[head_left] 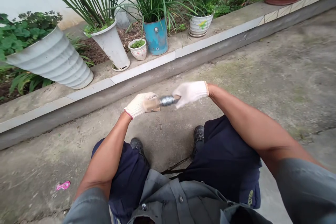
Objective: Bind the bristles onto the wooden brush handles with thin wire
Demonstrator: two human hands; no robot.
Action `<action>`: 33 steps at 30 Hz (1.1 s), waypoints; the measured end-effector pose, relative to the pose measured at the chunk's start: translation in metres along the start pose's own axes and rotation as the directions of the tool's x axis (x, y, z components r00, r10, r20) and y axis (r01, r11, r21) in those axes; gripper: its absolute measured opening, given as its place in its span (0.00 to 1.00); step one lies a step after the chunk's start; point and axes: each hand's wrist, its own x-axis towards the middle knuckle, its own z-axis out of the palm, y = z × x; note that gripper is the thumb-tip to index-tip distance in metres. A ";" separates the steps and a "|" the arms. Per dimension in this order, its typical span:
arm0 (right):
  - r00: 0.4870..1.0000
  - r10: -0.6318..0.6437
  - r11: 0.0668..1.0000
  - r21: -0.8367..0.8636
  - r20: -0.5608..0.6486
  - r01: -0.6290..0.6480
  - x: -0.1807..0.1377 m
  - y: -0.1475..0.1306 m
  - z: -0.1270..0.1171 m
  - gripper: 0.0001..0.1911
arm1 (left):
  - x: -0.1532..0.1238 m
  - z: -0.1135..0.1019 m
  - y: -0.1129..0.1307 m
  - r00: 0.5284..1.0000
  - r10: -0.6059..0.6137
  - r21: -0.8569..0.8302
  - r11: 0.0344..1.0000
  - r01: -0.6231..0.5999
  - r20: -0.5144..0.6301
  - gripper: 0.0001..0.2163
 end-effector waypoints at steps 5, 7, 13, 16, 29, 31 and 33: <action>0.891 0.273 0.956 0.000 -0.362 -0.293 0.010 0.008 -0.015 0.17 | -0.003 0.005 0.009 1.000 0.011 -0.045 0.999 -0.011 -0.005 0.19; 0.841 0.345 0.919 -0.034 -0.416 -0.394 0.014 0.014 -0.017 0.17 | -0.004 0.005 0.012 0.999 0.020 -0.027 0.999 -0.020 0.025 0.18; 0.865 0.463 0.825 -0.264 -0.193 -0.500 0.016 0.020 -0.003 0.15 | -0.003 0.004 0.007 1.000 0.004 0.069 0.998 -0.004 -0.001 0.19; 0.935 0.321 0.920 -0.286 0.149 -0.269 0.012 0.014 0.012 0.11 | -0.001 0.004 0.001 0.999 0.023 0.105 0.994 -0.020 -0.026 0.19; 0.872 0.310 0.932 -0.058 -0.380 -0.357 0.019 0.017 -0.013 0.17 | -0.004 0.002 0.017 1.000 0.006 0.001 1.000 -0.006 -0.031 0.15; 0.851 0.352 0.895 -0.127 -0.389 -0.428 0.023 0.021 -0.010 0.18 | -0.005 0.004 0.017 1.000 0.016 0.070 0.997 -0.015 -0.015 0.16; 0.859 0.381 0.860 -0.211 -0.342 -0.465 0.022 0.020 -0.004 0.19 | -0.007 0.007 0.015 1.000 0.024 0.120 0.993 -0.022 -0.019 0.16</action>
